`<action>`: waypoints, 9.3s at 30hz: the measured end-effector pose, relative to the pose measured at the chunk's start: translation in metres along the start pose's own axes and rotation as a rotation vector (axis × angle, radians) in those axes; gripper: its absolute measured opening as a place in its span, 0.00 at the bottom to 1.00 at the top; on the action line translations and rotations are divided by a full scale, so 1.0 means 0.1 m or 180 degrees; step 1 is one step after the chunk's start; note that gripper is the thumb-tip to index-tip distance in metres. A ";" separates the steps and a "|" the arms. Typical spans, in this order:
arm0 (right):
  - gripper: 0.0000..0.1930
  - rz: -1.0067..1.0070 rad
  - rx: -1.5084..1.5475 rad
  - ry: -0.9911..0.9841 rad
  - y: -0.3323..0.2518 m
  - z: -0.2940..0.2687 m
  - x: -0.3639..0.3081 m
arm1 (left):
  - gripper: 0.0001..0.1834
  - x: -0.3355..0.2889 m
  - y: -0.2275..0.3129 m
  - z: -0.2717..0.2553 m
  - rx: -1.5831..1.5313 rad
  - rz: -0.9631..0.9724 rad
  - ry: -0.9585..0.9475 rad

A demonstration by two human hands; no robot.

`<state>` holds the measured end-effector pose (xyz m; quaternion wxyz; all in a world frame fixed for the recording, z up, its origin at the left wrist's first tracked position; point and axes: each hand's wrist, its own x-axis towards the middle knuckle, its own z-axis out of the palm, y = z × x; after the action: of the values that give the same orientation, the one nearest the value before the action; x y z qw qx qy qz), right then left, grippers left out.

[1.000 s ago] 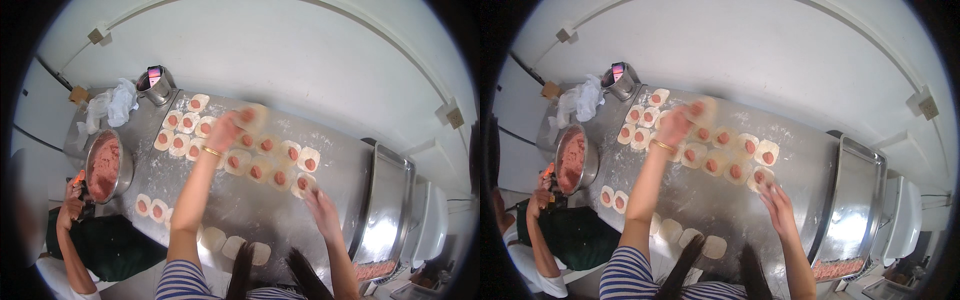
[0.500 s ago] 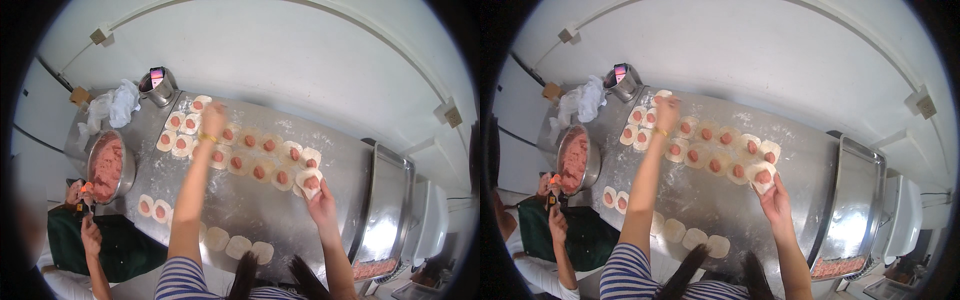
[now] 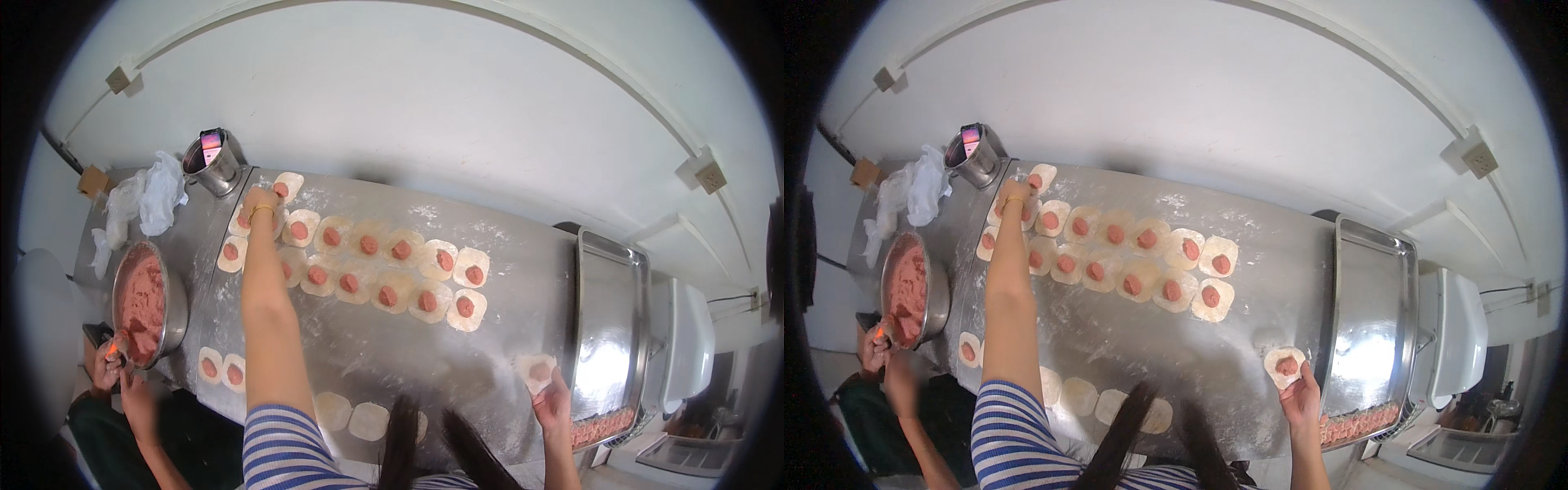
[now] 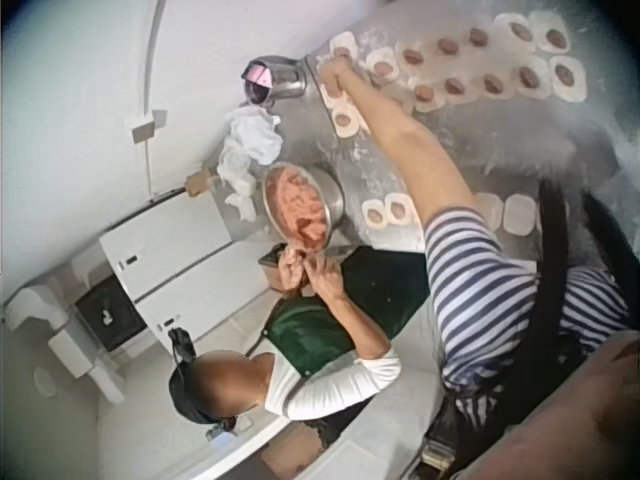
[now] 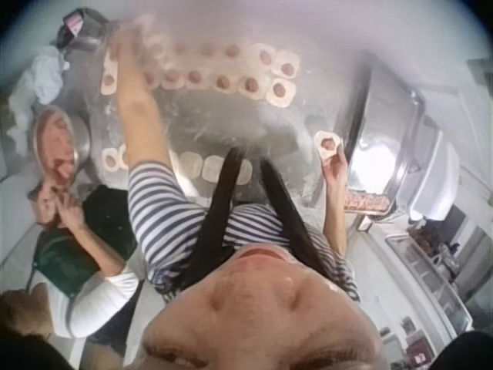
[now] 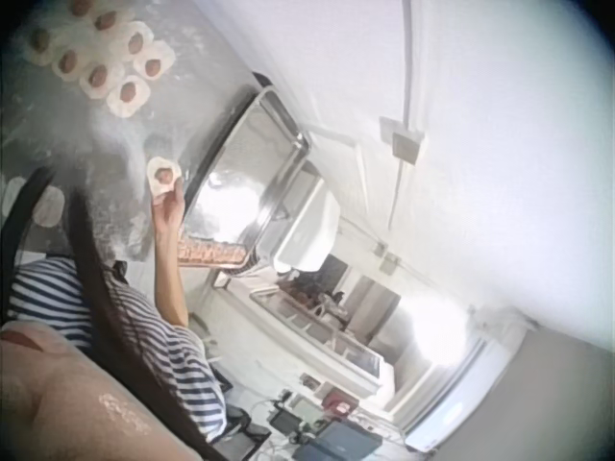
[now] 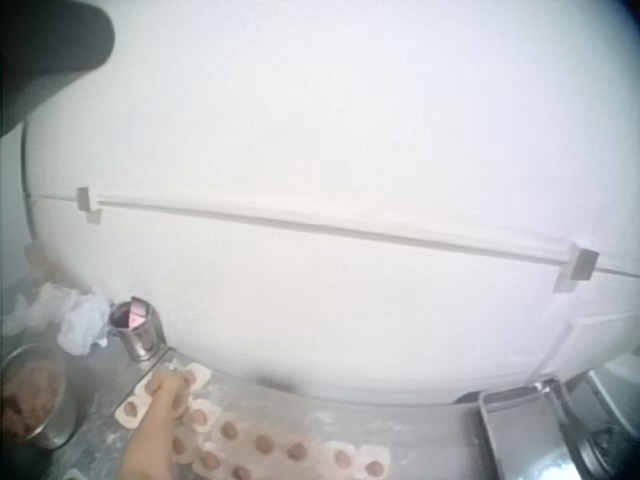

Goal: The person places small portions of pink filling onto round dough discs, folds each disc in half to enclose the filling, and crimps the edges to seal. The finished dumplings are placed in neat rows on a metal tray. A second person is visible in the background performing a similar task.

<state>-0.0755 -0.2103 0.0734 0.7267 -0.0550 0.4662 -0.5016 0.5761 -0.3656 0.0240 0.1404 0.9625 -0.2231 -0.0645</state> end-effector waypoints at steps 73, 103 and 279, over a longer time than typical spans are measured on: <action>0.14 -0.0130 -0.1530 -0.1837 0.12 -1.39 -0.61 | 0.09 -6.71 -0.45 0.51 -0.4331 0.0605 -0.2956; 0.17 -0.2185 -0.4547 -0.1808 0.12 -1.53 -0.36 | 0.17 -6.63 -0.31 0.51 -0.2139 0.2145 -0.2416; 0.14 -0.1133 -0.2122 -0.1224 0.02 -1.44 -0.52 | 0.13 -6.45 -0.09 0.42 -0.3679 0.0794 -0.3669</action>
<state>-0.1829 -0.1126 0.0236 0.6449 -0.4593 0.4420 -0.4216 -0.0041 -0.0795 0.0209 0.4830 0.5226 -0.2970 -0.6367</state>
